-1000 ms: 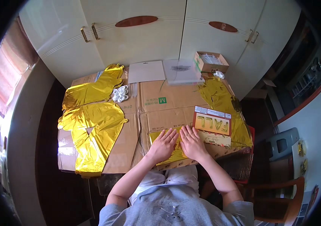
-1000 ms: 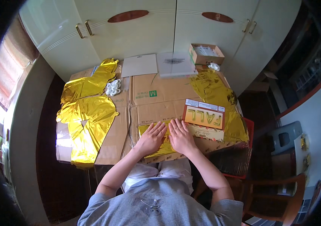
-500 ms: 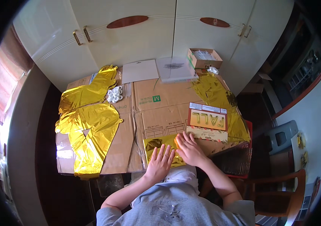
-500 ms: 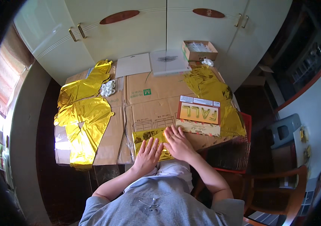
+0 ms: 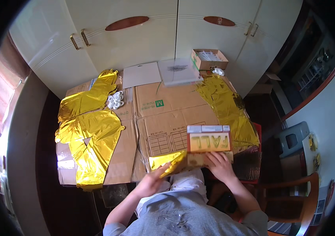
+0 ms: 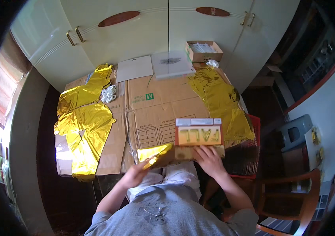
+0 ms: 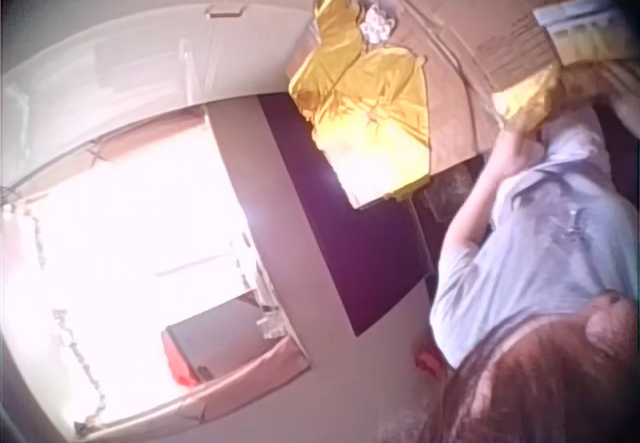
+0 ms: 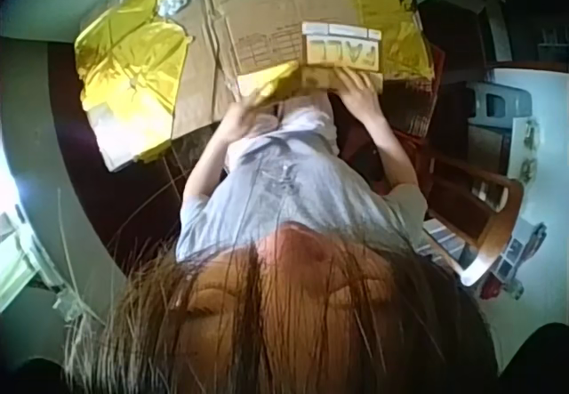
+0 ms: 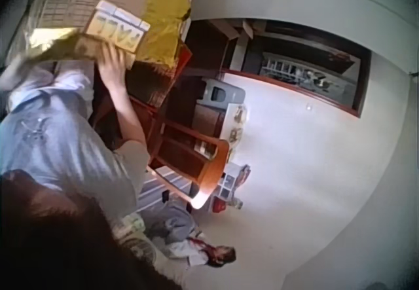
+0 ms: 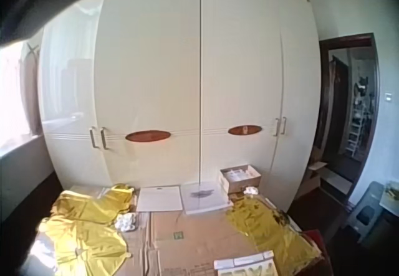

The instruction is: Folding and preparing gold-colored foil bags on a workbench for packaging.

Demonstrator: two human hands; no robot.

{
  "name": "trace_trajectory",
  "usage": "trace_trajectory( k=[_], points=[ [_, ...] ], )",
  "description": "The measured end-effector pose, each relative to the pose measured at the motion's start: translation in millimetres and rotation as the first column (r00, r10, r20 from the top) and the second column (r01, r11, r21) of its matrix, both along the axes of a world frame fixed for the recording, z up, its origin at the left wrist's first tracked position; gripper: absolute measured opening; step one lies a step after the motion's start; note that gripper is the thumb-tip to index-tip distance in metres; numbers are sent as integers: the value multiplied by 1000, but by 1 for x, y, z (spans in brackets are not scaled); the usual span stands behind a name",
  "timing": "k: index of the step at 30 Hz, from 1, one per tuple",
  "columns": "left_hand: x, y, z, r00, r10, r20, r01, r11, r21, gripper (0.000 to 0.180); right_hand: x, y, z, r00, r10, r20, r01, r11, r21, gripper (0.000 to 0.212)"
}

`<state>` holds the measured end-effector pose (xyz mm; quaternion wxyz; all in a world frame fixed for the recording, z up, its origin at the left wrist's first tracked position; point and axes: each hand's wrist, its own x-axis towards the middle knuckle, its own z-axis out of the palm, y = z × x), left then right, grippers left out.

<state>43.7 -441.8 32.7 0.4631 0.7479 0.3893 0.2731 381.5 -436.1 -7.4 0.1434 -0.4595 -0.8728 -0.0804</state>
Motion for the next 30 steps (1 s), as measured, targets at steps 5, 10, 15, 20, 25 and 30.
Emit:
trace_trajectory(
  k=[5, 10, 15, 20, 25, 30],
  points=[
    [-43, 3, -5, 479, 700, 529, 38, 586, -809, 34, -12, 3, 40, 967, 14, -254, 43, 975, 217, 25],
    [-37, 9, 4, 298, 642, 706, 186, 687, -703, 40, -22, 10, 94, 658, -330, -677, 243, 944, -224, 23],
    [-14, 19, -2, 209, 637, 742, 412, 630, -658, 39, -47, 42, 56, 100, -432, -896, -240, 863, -444, 18],
    [2, 29, -7, 270, 721, 639, 516, 452, -728, 43, -72, 50, 37, -149, -750, -645, -636, 572, -518, 31],
    [1, 28, -23, 292, 765, 575, 544, 361, -757, 45, -87, 44, 40, -42, -747, -663, -638, 531, -558, 46],
    [0, 28, -18, 337, 741, 581, 559, 339, -757, 44, -91, 41, 39, 15, -746, -666, -625, 513, -588, 43]
  ],
)
